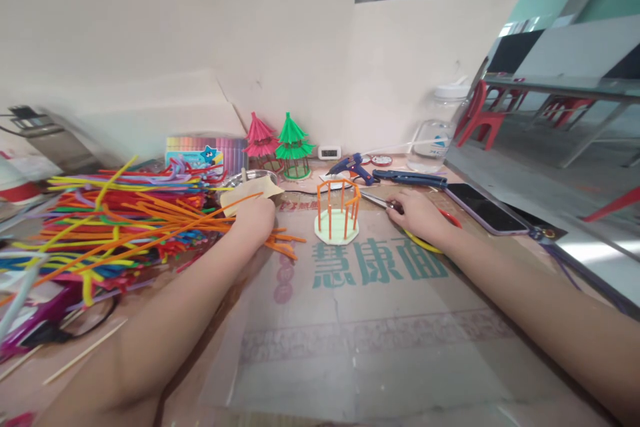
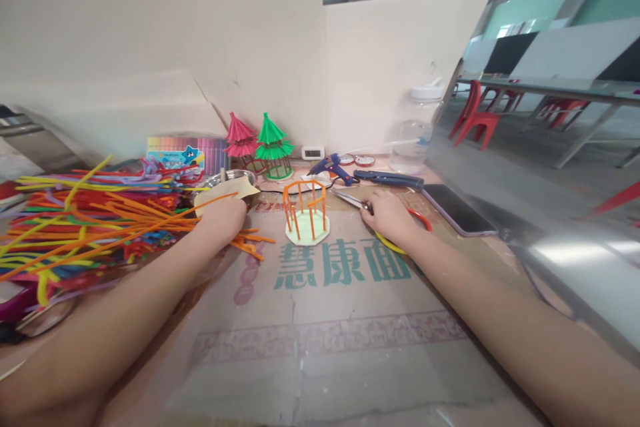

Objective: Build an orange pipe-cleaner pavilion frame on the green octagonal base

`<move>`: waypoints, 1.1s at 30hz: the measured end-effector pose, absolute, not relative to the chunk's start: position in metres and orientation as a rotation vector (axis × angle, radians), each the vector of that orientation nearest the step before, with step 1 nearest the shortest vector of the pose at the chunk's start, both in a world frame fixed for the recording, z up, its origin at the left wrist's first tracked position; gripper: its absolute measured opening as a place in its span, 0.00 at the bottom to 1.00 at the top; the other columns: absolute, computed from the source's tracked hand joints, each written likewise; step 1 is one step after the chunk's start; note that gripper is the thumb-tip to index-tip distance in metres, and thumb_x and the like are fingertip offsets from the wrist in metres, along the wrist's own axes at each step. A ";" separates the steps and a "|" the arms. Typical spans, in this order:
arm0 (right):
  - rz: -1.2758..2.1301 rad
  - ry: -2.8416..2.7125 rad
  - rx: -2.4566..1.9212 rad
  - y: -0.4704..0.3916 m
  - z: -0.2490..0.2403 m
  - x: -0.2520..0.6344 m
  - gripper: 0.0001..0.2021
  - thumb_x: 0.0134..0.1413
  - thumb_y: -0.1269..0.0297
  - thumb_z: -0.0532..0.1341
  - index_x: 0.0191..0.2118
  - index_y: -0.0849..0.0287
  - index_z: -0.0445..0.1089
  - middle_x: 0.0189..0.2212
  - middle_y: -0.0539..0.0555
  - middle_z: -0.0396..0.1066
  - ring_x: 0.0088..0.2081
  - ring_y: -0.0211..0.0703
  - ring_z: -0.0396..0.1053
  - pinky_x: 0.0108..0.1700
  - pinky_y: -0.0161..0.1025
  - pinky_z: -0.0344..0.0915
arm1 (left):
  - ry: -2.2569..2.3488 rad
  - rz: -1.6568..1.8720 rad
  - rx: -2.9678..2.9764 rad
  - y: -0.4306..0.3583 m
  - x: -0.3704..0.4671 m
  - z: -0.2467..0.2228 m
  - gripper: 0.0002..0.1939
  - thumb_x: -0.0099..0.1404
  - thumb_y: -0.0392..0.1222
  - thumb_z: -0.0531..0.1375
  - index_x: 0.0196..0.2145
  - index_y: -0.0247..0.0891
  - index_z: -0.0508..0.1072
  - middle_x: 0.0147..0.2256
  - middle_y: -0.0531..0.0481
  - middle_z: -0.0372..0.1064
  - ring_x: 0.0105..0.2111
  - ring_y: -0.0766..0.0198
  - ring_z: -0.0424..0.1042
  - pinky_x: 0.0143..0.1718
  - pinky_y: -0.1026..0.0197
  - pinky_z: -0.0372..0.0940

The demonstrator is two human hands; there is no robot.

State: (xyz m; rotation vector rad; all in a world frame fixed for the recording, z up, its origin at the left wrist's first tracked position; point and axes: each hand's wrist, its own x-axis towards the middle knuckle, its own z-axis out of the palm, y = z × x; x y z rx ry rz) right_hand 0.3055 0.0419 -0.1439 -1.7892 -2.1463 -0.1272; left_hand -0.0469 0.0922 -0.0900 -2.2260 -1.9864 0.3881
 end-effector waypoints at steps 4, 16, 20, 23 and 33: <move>-0.131 -2.152 -1.790 0.043 -0.144 0.306 0.13 0.61 0.64 0.58 0.45 0.62 0.77 0.42 0.61 0.78 0.45 0.53 0.72 0.49 0.44 0.64 | -1.987 0.457 -2.264 0.102 -0.057 -0.082 0.20 0.71 0.47 0.61 0.56 0.35 0.69 0.54 0.41 0.69 0.49 0.54 0.73 0.49 0.47 0.72; -0.109 -2.144 -1.790 0.047 -0.150 0.310 0.14 0.60 0.64 0.58 0.46 0.62 0.76 0.44 0.62 0.78 0.46 0.54 0.72 0.50 0.45 0.64 | -1.865 0.415 -2.355 0.104 -0.060 -0.083 0.19 0.71 0.47 0.60 0.55 0.36 0.70 0.53 0.42 0.69 0.49 0.55 0.73 0.49 0.47 0.72; -0.105 -2.120 -1.807 0.048 -0.152 0.310 0.15 0.61 0.63 0.57 0.48 0.63 0.76 0.43 0.62 0.78 0.43 0.55 0.72 0.47 0.45 0.65 | -1.890 0.374 -2.319 0.099 -0.056 -0.086 0.19 0.71 0.47 0.60 0.56 0.36 0.70 0.54 0.42 0.69 0.49 0.55 0.73 0.49 0.47 0.72; -0.103 -2.125 -1.796 0.047 -0.151 0.310 0.14 0.61 0.63 0.57 0.47 0.62 0.76 0.43 0.62 0.77 0.45 0.55 0.72 0.49 0.46 0.64 | -1.908 0.293 -2.287 0.093 -0.050 -0.086 0.20 0.71 0.47 0.61 0.56 0.35 0.69 0.54 0.41 0.69 0.49 0.54 0.73 0.49 0.47 0.72; -0.072 -2.060 -1.749 0.043 -0.148 0.306 0.13 0.61 0.62 0.59 0.45 0.62 0.76 0.42 0.63 0.77 0.46 0.56 0.72 0.50 0.47 0.65 | -1.891 -0.490 -2.257 0.070 -0.045 -0.007 0.13 0.69 0.43 0.54 0.43 0.34 0.74 0.38 0.43 0.77 0.43 0.52 0.76 0.47 0.52 0.69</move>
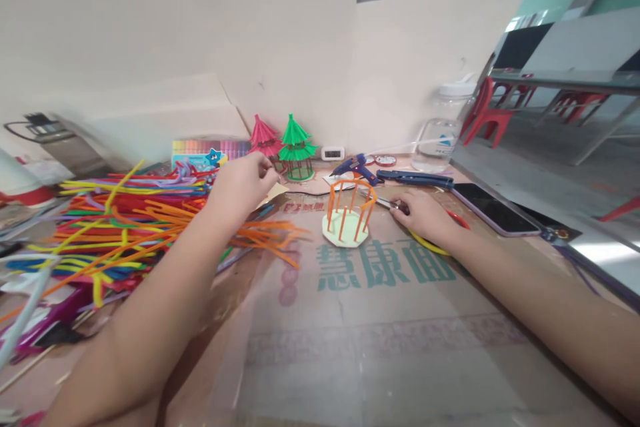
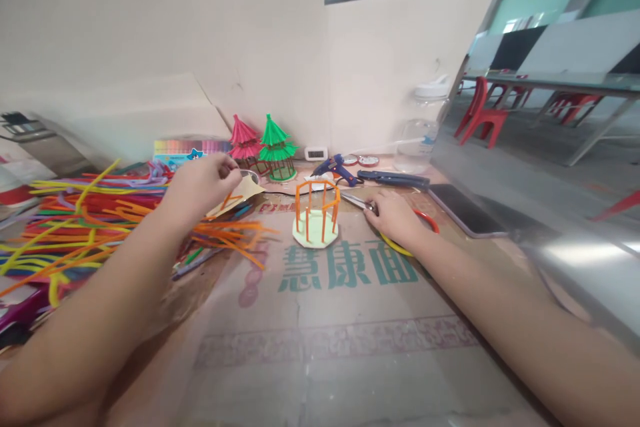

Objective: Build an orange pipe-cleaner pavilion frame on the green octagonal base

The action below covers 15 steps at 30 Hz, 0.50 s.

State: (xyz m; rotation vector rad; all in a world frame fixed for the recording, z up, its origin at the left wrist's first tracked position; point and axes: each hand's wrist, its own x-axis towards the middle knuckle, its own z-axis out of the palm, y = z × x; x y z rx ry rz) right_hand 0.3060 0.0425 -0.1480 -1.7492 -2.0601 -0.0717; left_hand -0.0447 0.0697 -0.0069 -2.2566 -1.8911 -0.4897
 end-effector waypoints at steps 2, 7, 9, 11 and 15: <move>-0.086 -1.998 -1.733 0.042 -0.142 0.305 0.14 0.63 0.60 0.57 0.45 0.63 0.75 0.43 0.63 0.77 0.46 0.55 0.73 0.49 0.46 0.66 | -2.046 -0.946 -2.501 0.063 -0.043 0.007 0.10 0.66 0.42 0.54 0.40 0.35 0.72 0.31 0.48 0.75 0.30 0.61 0.74 0.35 0.60 0.69; -0.085 -1.703 -1.502 0.020 -0.090 0.288 0.13 0.64 0.59 0.56 0.37 0.60 0.74 0.36 0.58 0.78 0.38 0.49 0.74 0.42 0.43 0.68 | -2.092 -1.809 -3.035 0.041 -0.024 0.010 0.04 0.58 0.40 0.58 0.32 0.38 0.66 0.21 0.55 0.68 0.16 0.71 0.63 0.18 0.69 0.58; 0.047 -1.673 -1.349 0.000 -0.061 0.269 0.14 0.65 0.56 0.56 0.35 0.58 0.74 0.32 0.54 0.78 0.36 0.46 0.74 0.41 0.41 0.68 | -1.946 -1.954 -3.181 0.032 -0.015 0.005 0.08 0.56 0.42 0.61 0.32 0.38 0.66 0.21 0.55 0.70 0.16 0.71 0.64 0.16 0.70 0.56; 0.273 -1.711 -1.218 -0.020 -0.037 0.245 0.15 0.66 0.53 0.56 0.37 0.57 0.75 0.32 0.53 0.78 0.35 0.45 0.75 0.41 0.40 0.69 | -1.735 -2.006 -3.326 0.023 -0.007 0.000 0.11 0.57 0.45 0.64 0.32 0.38 0.66 0.23 0.54 0.72 0.18 0.71 0.66 0.17 0.70 0.59; 0.541 -1.849 -1.054 -0.039 -0.015 0.205 0.14 0.60 0.59 0.64 0.50 0.55 0.74 0.41 0.52 0.80 0.41 0.43 0.77 0.43 0.38 0.71 | -1.363 -2.085 -3.427 0.009 0.005 -0.007 0.12 0.62 0.48 0.62 0.34 0.38 0.65 0.26 0.54 0.74 0.21 0.70 0.70 0.21 0.68 0.64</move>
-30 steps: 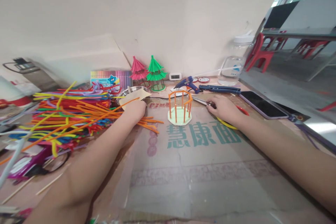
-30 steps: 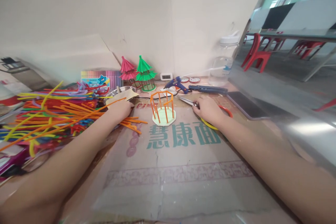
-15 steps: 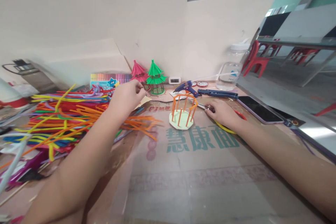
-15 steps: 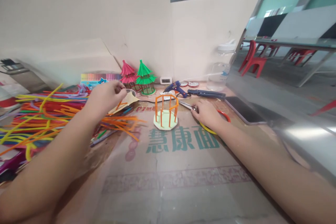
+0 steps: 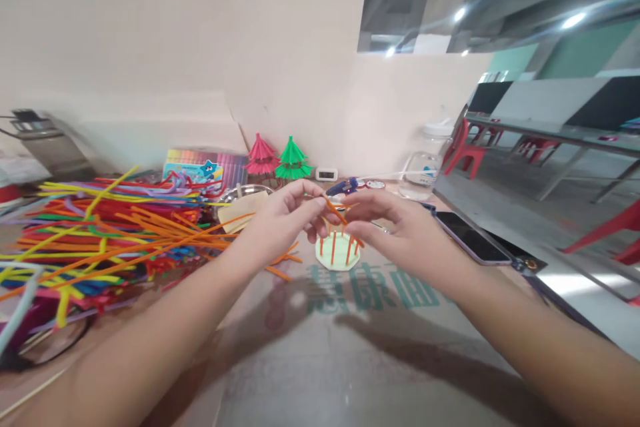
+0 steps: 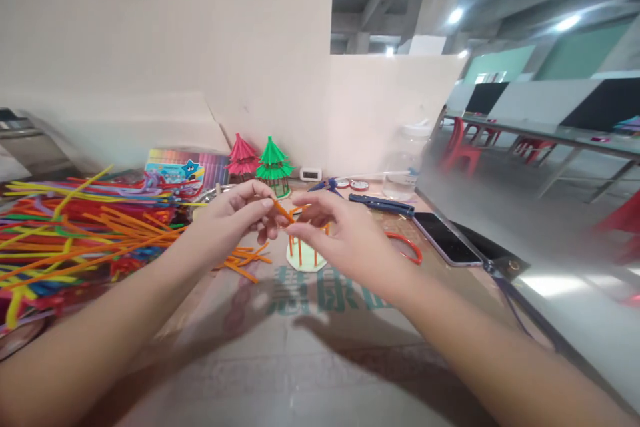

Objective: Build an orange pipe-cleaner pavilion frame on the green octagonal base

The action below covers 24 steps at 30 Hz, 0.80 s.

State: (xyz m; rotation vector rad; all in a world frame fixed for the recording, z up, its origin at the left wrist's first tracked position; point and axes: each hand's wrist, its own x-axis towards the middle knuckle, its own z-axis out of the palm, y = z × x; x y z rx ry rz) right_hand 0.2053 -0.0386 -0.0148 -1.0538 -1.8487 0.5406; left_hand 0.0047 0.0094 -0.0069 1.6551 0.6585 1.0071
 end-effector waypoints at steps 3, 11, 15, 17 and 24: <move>0.541 -1.890 -1.030 -0.036 -0.015 0.198 0.10 0.62 0.64 0.62 0.47 0.55 0.76 0.38 0.51 0.80 0.37 0.40 0.76 0.38 0.36 0.70 | 0.677 1.057 1.724 0.003 0.009 -0.009 0.09 0.65 0.46 0.59 0.35 0.38 0.65 0.24 0.56 0.71 0.23 0.68 0.71 0.24 0.67 0.66; 0.213 -1.984 -1.124 -0.036 -0.019 0.215 0.07 0.64 0.64 0.61 0.35 0.57 0.75 0.28 0.50 0.78 0.28 0.39 0.72 0.30 0.35 0.63 | 0.869 1.096 2.489 -0.004 0.004 -0.008 0.08 0.66 0.39 0.58 0.32 0.37 0.76 0.25 0.55 0.70 0.26 0.69 0.67 0.28 0.66 0.60; 0.219 -2.022 -1.133 -0.038 -0.017 0.217 0.06 0.64 0.65 0.61 0.36 0.57 0.75 0.29 0.49 0.78 0.29 0.38 0.72 0.31 0.35 0.62 | 0.746 1.129 2.678 -0.006 0.002 -0.010 0.07 0.67 0.37 0.58 0.35 0.36 0.77 0.28 0.54 0.72 0.30 0.68 0.69 0.33 0.65 0.61; 0.205 -2.049 -1.135 -0.040 -0.017 0.216 0.06 0.64 0.65 0.62 0.37 0.57 0.76 0.31 0.49 0.78 0.31 0.38 0.72 0.33 0.35 0.62 | 0.696 1.117 2.728 -0.006 0.002 -0.012 0.08 0.66 0.35 0.57 0.37 0.37 0.77 0.31 0.54 0.74 0.31 0.67 0.70 0.35 0.65 0.61; 0.223 -2.177 -1.084 -0.042 -0.011 0.220 0.07 0.65 0.66 0.59 0.39 0.56 0.76 0.34 0.49 0.78 0.33 0.37 0.72 0.34 0.33 0.61 | 0.710 1.071 2.780 -0.006 0.001 -0.012 0.11 0.72 0.39 0.55 0.34 0.37 0.76 0.29 0.53 0.72 0.31 0.66 0.69 0.35 0.63 0.60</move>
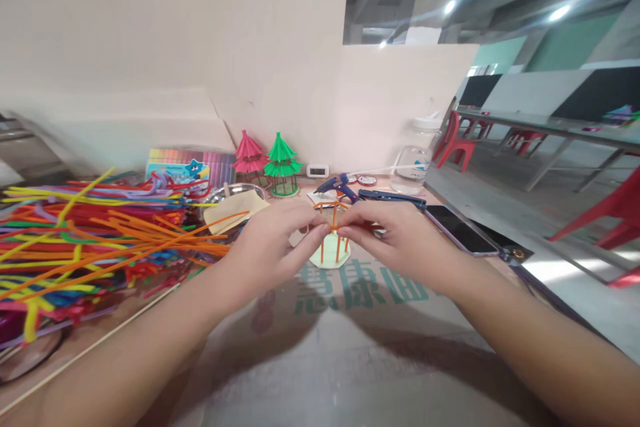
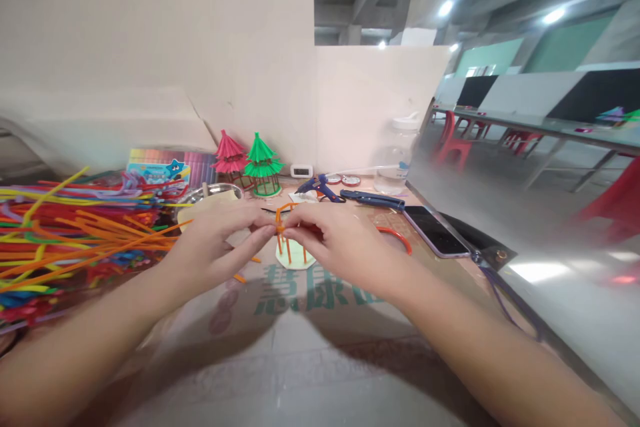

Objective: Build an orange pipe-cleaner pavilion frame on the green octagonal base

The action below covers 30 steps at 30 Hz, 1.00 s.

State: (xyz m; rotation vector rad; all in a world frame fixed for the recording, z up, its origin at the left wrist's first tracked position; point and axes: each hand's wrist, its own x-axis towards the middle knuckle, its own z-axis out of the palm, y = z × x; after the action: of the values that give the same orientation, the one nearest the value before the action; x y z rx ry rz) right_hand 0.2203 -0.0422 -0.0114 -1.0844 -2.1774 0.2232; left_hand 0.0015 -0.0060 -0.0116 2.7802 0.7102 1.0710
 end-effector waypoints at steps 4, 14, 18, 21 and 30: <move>0.304 -2.372 -1.005 -0.040 0.005 0.246 0.08 0.65 0.63 0.59 0.37 0.56 0.75 0.30 0.48 0.76 0.29 0.35 0.69 0.33 0.32 0.61 | 0.712 1.077 2.707 -0.005 -0.004 -0.002 0.14 0.70 0.38 0.56 0.26 0.36 0.70 0.24 0.56 0.64 0.26 0.69 0.64 0.29 0.66 0.57; 0.142 -2.284 -1.337 -0.031 0.020 0.290 0.23 0.69 0.50 0.51 0.28 0.57 0.73 0.24 0.51 0.73 0.26 0.40 0.68 0.29 0.36 0.60 | 0.848 1.061 2.517 0.001 -0.007 0.000 0.14 0.69 0.41 0.55 0.26 0.37 0.69 0.26 0.55 0.68 0.28 0.67 0.67 0.29 0.66 0.60; 0.010 -2.153 -1.077 -0.037 0.006 0.252 0.10 0.64 0.58 0.61 0.45 0.55 0.76 0.40 0.53 0.80 0.41 0.45 0.76 0.42 0.40 0.68 | 0.818 1.086 2.546 -0.005 0.001 -0.004 0.14 0.69 0.40 0.54 0.25 0.37 0.68 0.24 0.56 0.65 0.25 0.68 0.64 0.27 0.66 0.58; -0.084 -2.205 -0.924 -0.040 -0.009 0.230 0.07 0.63 0.66 0.62 0.45 0.55 0.76 0.40 0.52 0.81 0.42 0.44 0.76 0.44 0.39 0.68 | 0.796 1.014 2.561 -0.009 0.005 -0.010 0.16 0.71 0.42 0.54 0.25 0.37 0.69 0.24 0.55 0.65 0.26 0.68 0.64 0.28 0.65 0.58; -0.268 -2.138 -0.875 -0.040 -0.015 0.225 0.06 0.65 0.69 0.60 0.38 0.56 0.75 0.32 0.50 0.80 0.34 0.41 0.74 0.37 0.37 0.66 | 0.731 1.246 2.687 -0.002 0.002 -0.016 0.12 0.64 0.44 0.67 0.44 0.40 0.75 0.40 0.49 0.76 0.41 0.62 0.73 0.45 0.61 0.65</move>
State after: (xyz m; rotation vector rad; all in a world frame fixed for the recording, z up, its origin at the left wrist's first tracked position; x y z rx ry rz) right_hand 0.2248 -0.0399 -0.0145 -0.8748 -2.1382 -0.2676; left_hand 0.0022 -0.0019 -0.0161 2.6874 0.7310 1.2460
